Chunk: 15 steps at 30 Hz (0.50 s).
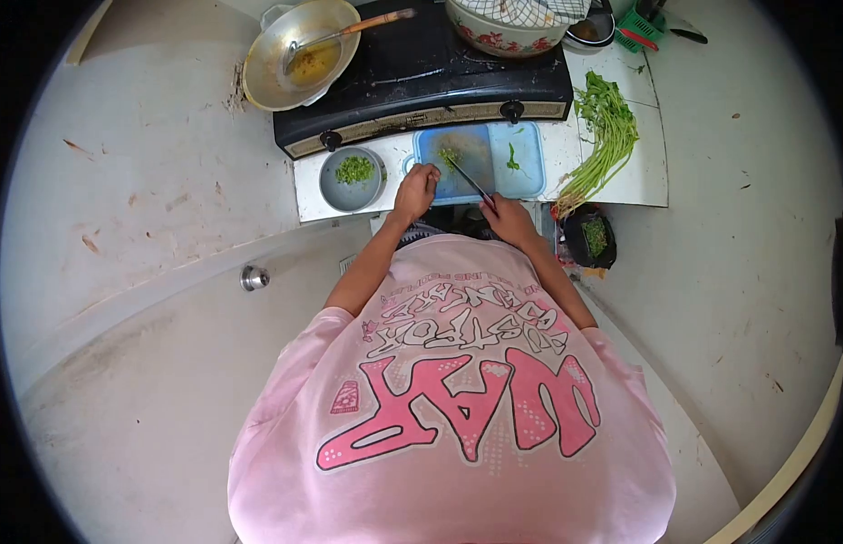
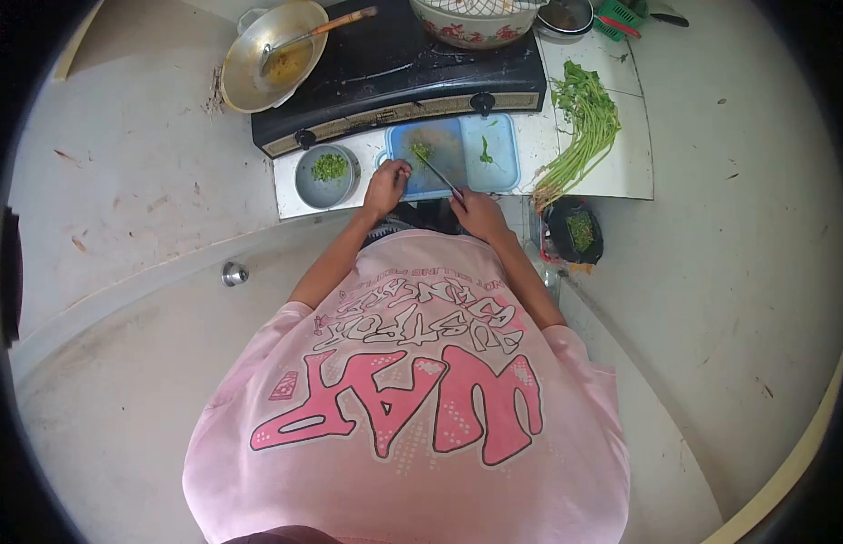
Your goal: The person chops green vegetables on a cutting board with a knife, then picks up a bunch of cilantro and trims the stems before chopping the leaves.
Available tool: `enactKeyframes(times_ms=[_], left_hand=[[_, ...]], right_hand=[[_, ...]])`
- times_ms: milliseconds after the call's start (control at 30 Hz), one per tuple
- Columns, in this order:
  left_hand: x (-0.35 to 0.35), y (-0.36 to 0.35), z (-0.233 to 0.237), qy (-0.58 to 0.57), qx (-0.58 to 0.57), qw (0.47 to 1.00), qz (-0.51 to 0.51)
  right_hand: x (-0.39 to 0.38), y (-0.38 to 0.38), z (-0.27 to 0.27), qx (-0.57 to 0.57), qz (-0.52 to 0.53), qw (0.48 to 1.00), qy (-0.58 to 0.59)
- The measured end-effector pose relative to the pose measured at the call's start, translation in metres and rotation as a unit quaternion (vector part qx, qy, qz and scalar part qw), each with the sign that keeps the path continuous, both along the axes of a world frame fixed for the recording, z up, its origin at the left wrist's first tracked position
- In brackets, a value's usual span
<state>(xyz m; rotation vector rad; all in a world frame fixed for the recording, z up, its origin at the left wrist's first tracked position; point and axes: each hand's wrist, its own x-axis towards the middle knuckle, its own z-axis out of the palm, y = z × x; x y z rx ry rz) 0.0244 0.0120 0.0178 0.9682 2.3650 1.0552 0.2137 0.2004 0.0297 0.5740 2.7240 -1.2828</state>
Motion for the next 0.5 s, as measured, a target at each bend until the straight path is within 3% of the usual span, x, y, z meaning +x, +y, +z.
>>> enactKeyframes(times_ms=[167, 500], left_hand=[[0.004, -0.001, 0.001, 0.069, -0.023, 0.997, -0.008], [-0.003, -0.01, -0.003, 0.069, -0.021, 0.995, -0.062]], right_hand=[[-0.006, -0.008, -0.005, 0.052, 0.05, 0.997, -0.031], [-0.019, -0.014, 0.001, 0.091, 0.063, 0.994, -0.025]])
